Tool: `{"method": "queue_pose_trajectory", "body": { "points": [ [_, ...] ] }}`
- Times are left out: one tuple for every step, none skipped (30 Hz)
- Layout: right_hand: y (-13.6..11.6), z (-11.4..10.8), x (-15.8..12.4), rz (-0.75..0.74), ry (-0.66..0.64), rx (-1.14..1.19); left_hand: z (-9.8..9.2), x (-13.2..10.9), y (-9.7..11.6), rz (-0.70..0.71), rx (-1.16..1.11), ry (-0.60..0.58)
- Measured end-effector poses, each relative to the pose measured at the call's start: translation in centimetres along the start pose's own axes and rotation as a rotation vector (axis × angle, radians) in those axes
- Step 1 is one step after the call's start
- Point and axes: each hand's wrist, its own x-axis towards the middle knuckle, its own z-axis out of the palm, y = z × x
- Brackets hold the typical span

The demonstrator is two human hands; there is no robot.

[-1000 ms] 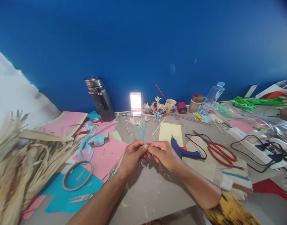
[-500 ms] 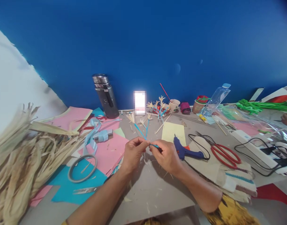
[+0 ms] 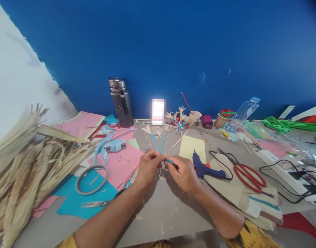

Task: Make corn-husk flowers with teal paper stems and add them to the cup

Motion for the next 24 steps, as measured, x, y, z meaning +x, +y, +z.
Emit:
{"method": "queue_pose_trajectory", "body": {
  "points": [
    [-0.1,-0.1,0.0,0.03,-0.002,0.022,0.0,0.0,-0.1,0.02,0.015,0.011],
    [-0.1,-0.2,0.1,0.087,-0.01,0.069,0.0,-0.1,0.0,0.026,0.013,-0.003],
    [-0.2,-0.3,0.2,0.169,-0.024,0.146,0.1,-0.2,0.1,0.014,-0.01,-0.047],
    [-0.3,-0.5,0.3,0.266,-0.044,0.251,0.1,-0.3,0.3,-0.013,-0.051,-0.113],
    [-0.3,-0.7,0.4,0.362,-0.069,0.375,0.2,-0.4,0.6,-0.049,-0.1,-0.186],
    [-0.4,-0.9,0.6,0.441,-0.1,0.504,0.2,-0.5,0.9,-0.084,-0.145,-0.252],
    [-0.4,-1.1,0.7,0.496,-0.137,0.624,0.3,-0.6,1.2,-0.112,-0.178,-0.299],
    [-0.4,-1.3,0.8,0.525,-0.17,0.72,0.3,-0.6,1.5,-0.13,-0.198,-0.326],
    [-0.4,-1.5,0.9,0.534,-0.194,0.783,0.3,-0.6,1.7,-0.137,-0.204,-0.335],
    [-0.4,-1.6,0.9,0.528,-0.213,0.809,0.2,-0.6,1.9,-0.138,-0.2,-0.332],
    [-0.4,-1.7,0.9,0.511,-0.22,0.796,0.2,-0.5,2.0,-0.136,-0.19,-0.321],
    [-0.4,-1.7,0.8,0.488,-0.22,0.747,0.2,-0.4,2.0,-0.133,-0.176,-0.303],
    [-0.4,-1.7,0.7,0.461,-0.215,0.672,0.1,-0.3,2.0,-0.128,-0.162,-0.284],
    [-0.5,-1.7,0.6,0.431,-0.21,0.584,0.1,-0.2,1.9,-0.125,-0.149,-0.262],
    [-0.5,-1.6,0.4,0.404,-0.21,0.498,0.1,-0.1,1.7,-0.123,-0.138,-0.241],
    [-0.6,-1.5,0.3,0.38,-0.211,0.422,0.1,-0.1,1.6,-0.123,-0.13,-0.221],
    [-0.7,-1.4,0.2,0.352,-0.21,0.359,0.1,0.0,1.4,-0.121,-0.125,-0.203],
    [-0.8,-1.2,0.2,0.315,-0.205,0.305,0.1,0.0,1.2,-0.12,-0.12,-0.186],
    [-0.8,-1.1,0.1,0.266,-0.195,0.255,0.1,-0.1,1.1,-0.118,-0.114,-0.168],
    [-0.9,-1.0,0.1,0.208,-0.18,0.201,0.2,-0.1,1.0,-0.116,-0.108,-0.146],
    [-0.9,-0.8,0.1,0.145,-0.161,0.144,0.2,-0.2,0.9,-0.111,-0.098,-0.126],
    [-0.9,-0.7,0.1,0.085,-0.141,0.088,0.2,-0.2,0.9,-0.106,-0.088,-0.11],
    [-0.9,-0.6,0.1,0.037,-0.124,0.042,0.2,-0.3,0.8,-0.102,-0.079,-0.102],
    [-0.8,-0.6,0.1,0.005,-0.112,0.007,0.2,-0.3,0.8,-0.096,-0.073,-0.1]
  ]
}}
